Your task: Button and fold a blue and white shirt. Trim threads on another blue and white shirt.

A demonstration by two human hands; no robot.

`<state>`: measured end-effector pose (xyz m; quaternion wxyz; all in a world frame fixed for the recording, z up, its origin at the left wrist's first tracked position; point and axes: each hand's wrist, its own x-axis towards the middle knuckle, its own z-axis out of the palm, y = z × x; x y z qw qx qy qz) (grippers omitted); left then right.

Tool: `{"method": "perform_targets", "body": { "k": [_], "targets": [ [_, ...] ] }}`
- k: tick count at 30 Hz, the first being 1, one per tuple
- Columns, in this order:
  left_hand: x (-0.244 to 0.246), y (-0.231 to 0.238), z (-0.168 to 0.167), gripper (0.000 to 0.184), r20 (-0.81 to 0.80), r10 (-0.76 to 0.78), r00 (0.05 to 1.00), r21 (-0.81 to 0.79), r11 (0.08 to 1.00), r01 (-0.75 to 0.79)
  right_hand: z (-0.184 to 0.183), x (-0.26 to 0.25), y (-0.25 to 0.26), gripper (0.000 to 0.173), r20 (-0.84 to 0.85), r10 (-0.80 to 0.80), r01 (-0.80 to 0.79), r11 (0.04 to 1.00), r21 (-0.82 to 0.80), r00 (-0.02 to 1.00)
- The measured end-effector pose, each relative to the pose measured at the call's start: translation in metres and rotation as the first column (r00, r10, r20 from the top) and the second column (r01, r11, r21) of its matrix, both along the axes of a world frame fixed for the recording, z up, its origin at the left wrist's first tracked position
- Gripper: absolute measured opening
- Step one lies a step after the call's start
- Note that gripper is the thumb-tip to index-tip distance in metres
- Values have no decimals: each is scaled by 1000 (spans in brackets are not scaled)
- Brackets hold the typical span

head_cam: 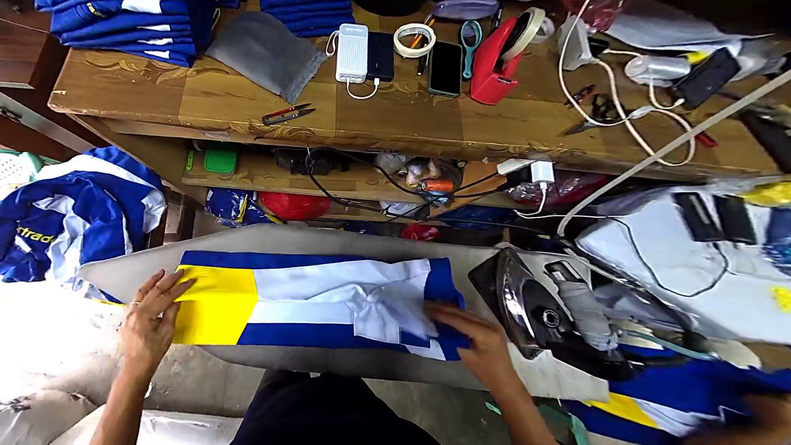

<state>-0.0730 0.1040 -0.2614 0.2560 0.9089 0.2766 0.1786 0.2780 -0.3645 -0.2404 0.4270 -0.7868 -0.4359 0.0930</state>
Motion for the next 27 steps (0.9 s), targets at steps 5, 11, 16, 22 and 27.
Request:
{"method": "perform_targets", "body": {
  "k": [5,11,16,22,27],
  "targets": [
    [-9,-22,-21,52,-260,88,962,115,992,-59,-46,-25,-15,35,121,135,-119,985,-128,983],
    [86,-67,32,32,-137,-136,981,63,987,145,-37,-4,3,30,-104,226,-244,943,-227,969],
    [208,-149,7,60,240,-462,854,-780,432,452,-44,20,21,27,-514,-240,180,970,-164,824],
    [241,-213,-23,60,-33,-215,976,-726,676,125,-60,16,30,24,-573,-382,401,911,-100,725],
    [234,-239,-16,44,46,-28,999,-519,853,48,-45,-1,23,41,-437,-441,464,884,-58,784]
  ]
}}
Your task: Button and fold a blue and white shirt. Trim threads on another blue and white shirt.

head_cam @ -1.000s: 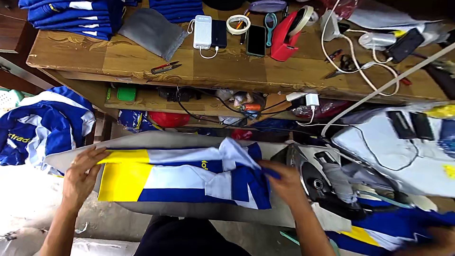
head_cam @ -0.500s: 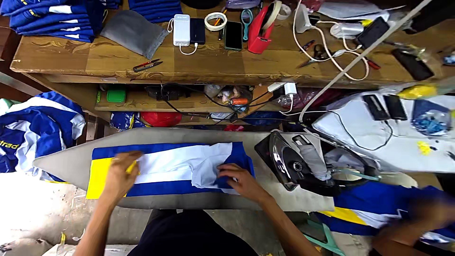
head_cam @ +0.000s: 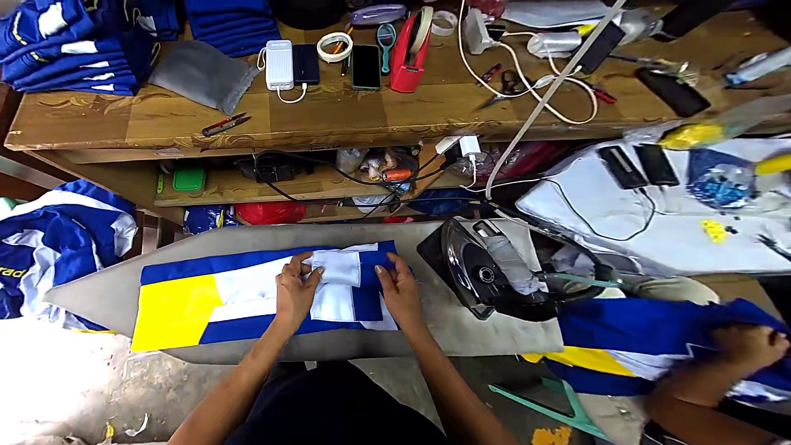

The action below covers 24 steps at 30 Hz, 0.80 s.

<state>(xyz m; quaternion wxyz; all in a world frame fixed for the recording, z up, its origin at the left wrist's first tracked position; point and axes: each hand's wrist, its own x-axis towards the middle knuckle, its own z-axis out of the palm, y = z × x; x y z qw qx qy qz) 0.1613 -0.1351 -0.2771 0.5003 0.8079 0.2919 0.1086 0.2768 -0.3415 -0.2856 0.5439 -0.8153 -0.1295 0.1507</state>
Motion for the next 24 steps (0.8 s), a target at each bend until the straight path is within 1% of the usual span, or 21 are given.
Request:
{"method": "perform_targets", "body": {
  "k": [1,2,3,5,6,7,8,9,10,11,12,13,14,15,16,18,19,21,22,24],
  "targets": [
    [-5,-3,3,45,-30,-14,999,28,999,15,4,-2,-3,44,31,17,-15,999,-38,999],
    [-10,-5,2,48,-84,-42,996,51,998,46,6,-4,-6,47,62,45,-38,992,-116,997],
    [-15,-7,-1,51,-148,-72,986,64,995,82,7,-5,-9,52,92,88,-65,970,-233,992],
    [-23,-12,-14,53,-231,-100,968,125,983,131,8,-8,-12,62,130,193,-109,873,-476,973],
    [-26,-15,-20,52,-239,-94,967,169,976,137,7,-10,-13,64,169,227,-103,836,-539,959],
    [-27,-17,-23,52,-236,-85,968,206,969,136,6,-11,-11,64,225,247,-80,821,-566,943],
    [-27,-19,-25,51,-229,-78,970,231,964,133,8,-11,-7,62,298,264,-54,824,-564,917],
    [-28,-19,-25,51,-229,-77,970,238,962,133,11,-11,-2,55,367,287,-45,837,-545,885],
    [-30,-19,-26,51,-232,-82,969,239,961,138,14,-12,6,43,427,318,-69,861,-504,847],
    [-31,-19,-26,50,-229,-89,969,241,960,145,16,-12,17,32,468,354,-130,886,-446,809],
    [-31,-20,-26,50,-219,-98,971,243,958,151,16,-12,30,25,494,386,-216,905,-366,779],
    [-33,-21,-24,49,-204,-108,973,248,956,158,11,-13,45,25,514,411,-311,910,-273,753],
    [-35,-22,-23,48,-186,-118,975,257,952,165,3,-14,61,29,526,438,-394,897,-200,729],
    [-40,-22,-22,46,-169,-124,978,274,947,168,-8,-17,73,31,529,476,-451,873,-186,703],
    [-47,-21,-22,44,-148,-125,981,305,938,165,-21,-22,82,32,520,526,-481,846,-233,673],
    [-66,-11,-24,36,-105,-94,990,410,903,129,-46,-30,87,43,487,632,-484,775,-407,603],
    [-79,1,-25,33,-92,-55,994,478,873,93,-54,-32,87,50,474,667,-473,743,-473,574],
    [-111,39,-25,30,-86,82,993,601,799,-14,-59,-35,88,62,481,676,-443,733,-517,557],
    [-130,63,-24,30,-101,163,982,630,774,-64,-60,-36,89,69,486,672,-433,736,-520,559],
    [-168,113,-19,33,-201,315,928,653,749,-113,-58,-36,89,78,478,678,-427,729,-535,558]
  ]
}}
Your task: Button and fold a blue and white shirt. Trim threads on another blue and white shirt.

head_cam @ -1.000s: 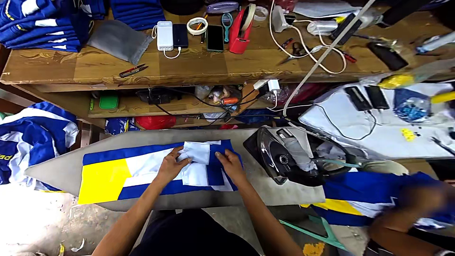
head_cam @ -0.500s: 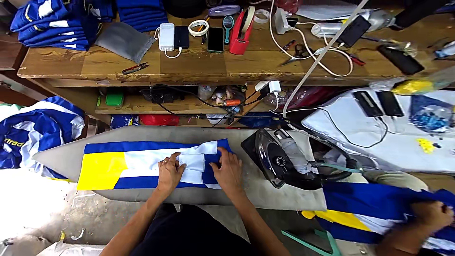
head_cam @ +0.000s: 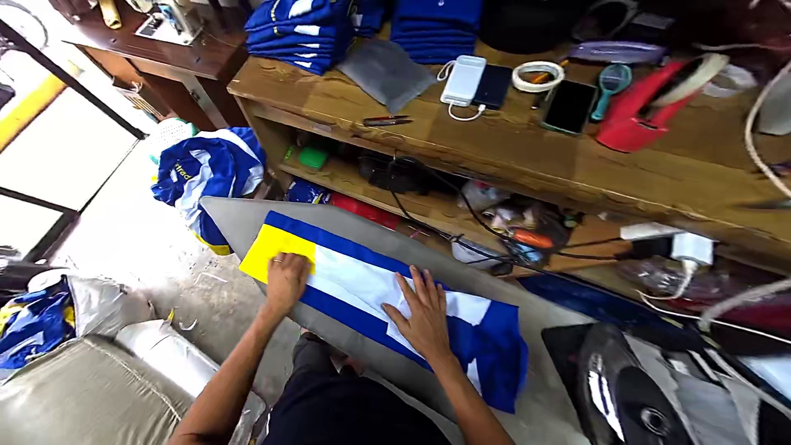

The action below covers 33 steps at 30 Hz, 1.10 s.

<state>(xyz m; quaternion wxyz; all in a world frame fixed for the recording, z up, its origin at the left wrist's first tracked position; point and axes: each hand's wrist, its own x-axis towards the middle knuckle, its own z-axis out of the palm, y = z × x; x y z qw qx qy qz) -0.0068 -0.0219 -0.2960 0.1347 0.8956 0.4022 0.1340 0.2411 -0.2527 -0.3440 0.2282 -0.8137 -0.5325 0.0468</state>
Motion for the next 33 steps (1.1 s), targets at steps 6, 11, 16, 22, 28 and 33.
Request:
{"method": "perform_targets", "body": {
  "k": [6,11,16,22,28,33],
  "targets": [
    [-65,97,17,68,-108,281,954,-223,928,-299,4,3,0,86,-22,0,-1,998,-66,1000],
    [-52,124,22,79,-275,205,940,-499,805,-321,29,-6,11,86,-6,-59,58,984,-169,998],
    [-47,131,32,62,-283,75,956,-613,753,-241,53,-53,49,59,-271,-58,95,988,125,961],
    [-37,100,113,58,169,194,966,-849,526,43,28,-114,66,53,-930,131,378,888,264,343],
    [63,4,162,48,389,-20,921,-784,519,342,85,-60,28,49,-985,131,526,833,172,116],
    [148,-109,127,46,509,-277,815,-823,122,555,126,8,-62,56,-979,-100,642,765,37,177]
  ]
}}
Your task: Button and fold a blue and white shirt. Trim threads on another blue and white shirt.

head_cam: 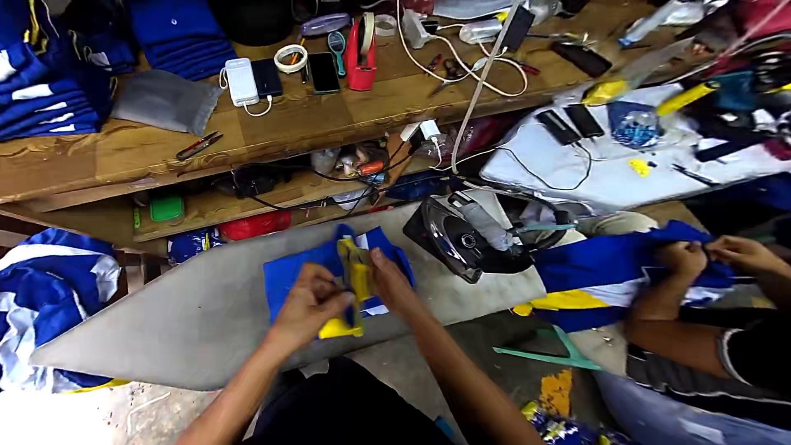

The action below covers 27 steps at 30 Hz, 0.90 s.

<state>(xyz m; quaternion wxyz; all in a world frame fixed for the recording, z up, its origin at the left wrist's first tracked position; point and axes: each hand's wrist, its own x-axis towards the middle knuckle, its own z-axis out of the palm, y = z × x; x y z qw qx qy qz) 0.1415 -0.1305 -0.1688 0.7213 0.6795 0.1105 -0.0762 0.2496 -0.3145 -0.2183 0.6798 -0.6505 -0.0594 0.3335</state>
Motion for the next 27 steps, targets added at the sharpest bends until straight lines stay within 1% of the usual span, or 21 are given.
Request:
{"method": "perform_targets", "body": {
  "k": [2,4,5,6,8,9,10,11,12,13,14,15,16,17,19,21,22,23,25,26,27],
  "targets": [
    [10,-27,-15,47,-6,-181,983,-42,983,181,-12,19,-26,50,103,-29,40,993,-112,994],
    [4,-37,-24,46,-6,-266,964,38,963,266,-29,32,-41,51,181,-57,83,987,-140,982],
    [-4,-37,-29,44,4,-265,964,103,959,263,-31,37,-46,50,187,-61,87,987,-132,980],
    [-14,-35,-36,41,27,-226,974,173,960,218,-32,39,-50,49,178,-61,83,989,-120,982],
    [-35,-25,-53,33,118,-46,992,349,937,1,-36,45,-59,47,170,-49,76,984,-160,984],
    [-44,-19,-62,33,176,56,983,477,869,-135,-40,48,-65,47,178,-40,76,977,-200,983],
    [-52,-10,-70,40,233,123,965,610,755,-243,-44,50,-71,48,189,-33,78,967,-241,982],
    [-59,-1,-79,52,280,149,948,716,625,-310,-46,53,-75,48,187,-37,86,960,-265,982],
    [-66,7,-87,70,289,148,946,796,513,-323,-45,55,-79,49,163,-47,91,958,-273,985],
    [-74,11,-96,88,260,130,957,855,429,-291,-43,56,-81,48,130,-61,95,958,-270,990],
    [-81,11,-105,102,215,107,971,897,372,-239,-42,55,-81,47,98,-75,99,959,-264,992],
    [-85,7,-114,110,184,85,979,922,331,-202,-41,55,-80,45,75,-85,102,959,-266,994],
    [-86,2,-124,111,186,76,980,933,300,-201,-43,56,-77,44,72,-85,102,956,-274,994],
    [-86,-3,-134,106,215,72,974,937,267,-226,-45,55,-75,45,76,-78,96,953,-286,994],
    [-85,-12,-148,83,312,59,948,921,226,-317,-50,55,-74,44,89,-54,79,946,-313,995],
    [-86,-17,-154,52,384,37,923,896,228,-382,-55,57,-76,42,91,-21,51,939,-340,996],
    [-89,-17,-154,42,392,24,919,894,227,-387,-58,59,-79,40,113,7,35,930,-366,994],
    [-93,-14,-155,38,380,5,925,901,224,-371,-60,61,-80,40,166,52,22,908,-419,985],
    [-106,-4,-155,40,302,-27,953,923,258,-285,-56,59,-78,45,340,224,31,795,-606,913],
    [-112,2,-152,44,253,-24,967,926,297,-235,-54,56,-75,48,437,292,88,741,-666,850],
    [-113,7,-146,55,213,1,977,920,337,-201,-52,53,-72,53,522,326,156,715,-682,788]
  ]
}}
